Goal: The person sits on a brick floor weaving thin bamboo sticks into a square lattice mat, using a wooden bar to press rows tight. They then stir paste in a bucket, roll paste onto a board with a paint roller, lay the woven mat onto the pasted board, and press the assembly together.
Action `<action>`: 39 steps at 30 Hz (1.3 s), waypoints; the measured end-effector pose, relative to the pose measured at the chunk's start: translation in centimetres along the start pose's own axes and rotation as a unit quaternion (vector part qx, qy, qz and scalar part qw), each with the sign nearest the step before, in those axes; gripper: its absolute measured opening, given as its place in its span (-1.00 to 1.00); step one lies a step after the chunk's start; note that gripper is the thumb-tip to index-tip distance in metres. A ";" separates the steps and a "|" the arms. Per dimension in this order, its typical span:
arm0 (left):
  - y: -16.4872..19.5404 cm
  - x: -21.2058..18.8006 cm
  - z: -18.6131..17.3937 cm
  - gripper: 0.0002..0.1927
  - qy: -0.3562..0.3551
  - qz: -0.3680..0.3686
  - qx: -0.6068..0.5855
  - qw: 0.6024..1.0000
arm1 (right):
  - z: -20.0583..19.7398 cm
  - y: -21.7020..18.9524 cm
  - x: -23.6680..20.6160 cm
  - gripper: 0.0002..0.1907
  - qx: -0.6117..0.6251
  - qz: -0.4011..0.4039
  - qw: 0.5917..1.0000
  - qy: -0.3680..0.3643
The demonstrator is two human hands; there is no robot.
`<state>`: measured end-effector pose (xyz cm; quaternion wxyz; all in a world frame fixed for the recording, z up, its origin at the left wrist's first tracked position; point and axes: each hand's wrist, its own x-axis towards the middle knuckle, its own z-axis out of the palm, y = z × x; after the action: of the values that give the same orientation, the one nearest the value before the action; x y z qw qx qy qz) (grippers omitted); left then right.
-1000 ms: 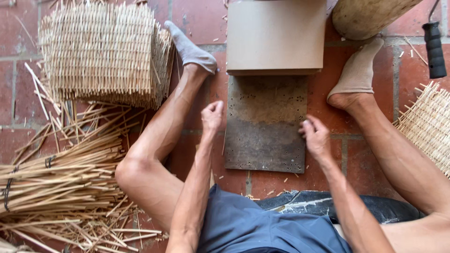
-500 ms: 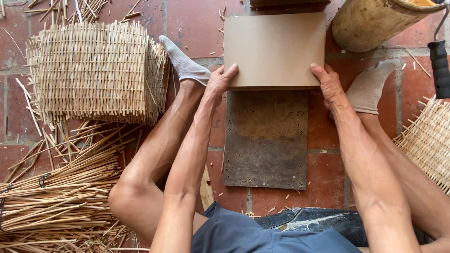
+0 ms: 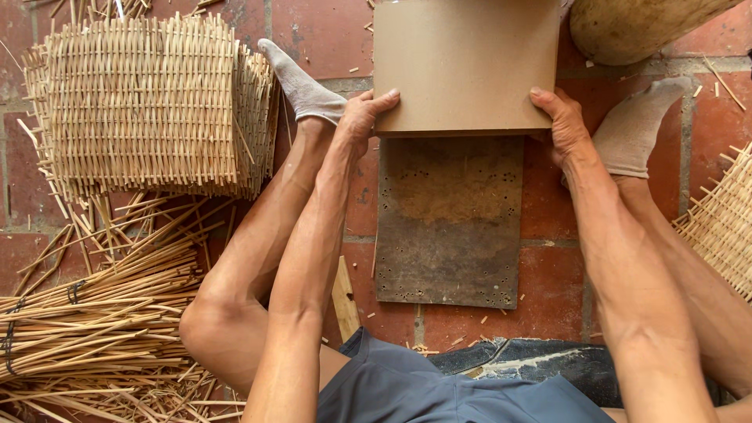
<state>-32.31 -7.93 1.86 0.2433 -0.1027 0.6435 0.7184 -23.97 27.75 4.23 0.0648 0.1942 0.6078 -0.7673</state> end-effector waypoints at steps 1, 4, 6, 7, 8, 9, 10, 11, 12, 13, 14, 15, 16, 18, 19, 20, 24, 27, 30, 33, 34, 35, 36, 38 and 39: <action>0.0 0.0 0.0 -0.48 -0.006 0.006 -0.004 1.000 | -0.1 -0.1 0.2 -0.43 -0.001 0.000 1.000 -0.006; 0.1 0.1 -0.2 -0.46 -0.015 0.018 -0.012 1.000 | -0.2 -0.5 0.9 -0.45 0.018 0.025 0.999 -0.013; 0.3 0.0 -0.2 -0.45 -0.013 0.010 -0.013 1.000 | -0.2 -0.8 1.2 -0.48 0.025 0.043 0.999 0.001; 0.5 -0.1 -0.2 -0.44 -0.010 0.009 -0.010 1.000 | -0.1 -0.9 1.2 -0.49 0.028 0.053 0.998 0.009; 0.6 -0.4 -0.2 -0.42 -0.007 0.005 -0.007 1.000 | 0.0 -1.1 1.2 -0.48 0.023 0.064 0.998 0.015; 0.8 -0.6 -0.2 -0.41 -0.005 0.005 -0.002 1.000 | 0.1 -1.2 1.2 -0.48 0.020 0.072 0.997 0.020; 1.0 -0.8 -0.2 -0.39 0.010 -0.008 0.003 1.000 | 0.2 -1.4 1.1 -0.48 0.017 0.078 0.997 0.025; 1.0 -1.1 -0.2 -0.37 0.025 -0.023 0.007 0.999 | 0.2 -1.6 0.9 -0.47 -0.008 0.081 0.996 0.033; 1.1 -1.4 -0.2 -0.35 0.039 -0.040 0.010 0.998 | 0.3 -1.8 0.7 -0.47 -0.034 0.085 0.995 0.042; 1.1 -1.7 -0.2 -0.33 0.034 -0.035 0.008 0.999 | 0.3 -1.9 0.5 -0.46 -0.060 0.087 0.993 0.053; 1.2 -1.9 -0.2 -0.32 0.026 -0.029 0.007 0.999 | 0.4 -1.9 0.3 -0.44 -0.049 0.090 0.993 0.053; 1.3 -2.0 -0.1 -0.31 0.020 -0.023 0.005 1.000 | 0.4 -1.9 0.1 -0.43 -0.039 0.093 0.994 0.052; 1.4 -2.2 0.0 -0.31 0.016 -0.023 0.007 1.000 | 0.5 -1.7 -0.2 -0.41 -0.028 0.095 0.994 0.050; 1.7 -2.6 0.0 -0.31 0.009 -0.015 0.013 1.000 | 0.6 -0.9 -1.2 -0.41 0.011 0.073 0.997 0.028; 1.7 -3.0 0.0 -0.32 -0.009 -0.009 0.008 1.000 | 0.5 -0.2 -1.9 -0.42 0.029 0.069 0.997 0.018; 1.6 -3.7 -0.1 -0.33 -0.027 -0.006 0.002 1.000 | 0.4 0.6 -2.9 -0.41 0.062 0.073 0.995 0.003; -0.4 -8.9 0.0 -0.30 -0.030 -0.042 -0.018 0.998 | -0.9 4.0 -8.8 -0.31 0.074 0.063 0.995 -0.001; -2.8 -14.1 0.5 -0.21 -0.035 -0.085 -0.042 0.995 | -2.4 6.1 -14.4 -0.14 0.066 0.091 0.994 -0.001; -4.5 -18.3 1.1 -0.18 -0.036 -0.107 -0.065 0.991 | -3.3 7.6 -19.4 -0.10 0.060 0.105 0.993 0.008; -5.4 -21.6 1.3 -0.14 -0.082 -0.143 -0.085 0.983 | -3.5 8.3 -23.0 -0.12 0.069 0.117 0.991 0.010; -5.7 -22.4 1.5 -0.16 -0.090 -0.154 -0.079 0.981 | -3.6 8.4 -23.9 -0.13 0.075 0.126 0.989 0.015; -6.0 -23.3 1.6 -0.19 -0.094 -0.165 -0.075 0.979 | -3.6 8.4 -24.8 -0.14 0.080 0.138 0.987 0.016; -6.2 -24.0 1.6 -0.21 -0.098 -0.172 -0.071 0.978 | -3.5 8.5 -25.5 -0.14 0.085 0.147 0.985 0.016; -7.0 -25.9 1.9 -0.21 -0.083 -0.146 -0.136 0.976 | -3.5 8.6 -27.2 -0.14 0.091 0.187 0.978 0.023; -7.4 -27.0 2.0 -0.21 -0.080 -0.135 -0.168 0.973 | -3.6 8.8 -28.3 -0.14 0.095 0.208 0.973 0.032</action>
<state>-5.15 -11.47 8.11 0.3679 -0.1705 0.4726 0.7825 5.72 25.15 6.25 0.1843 0.3460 0.4800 -0.7848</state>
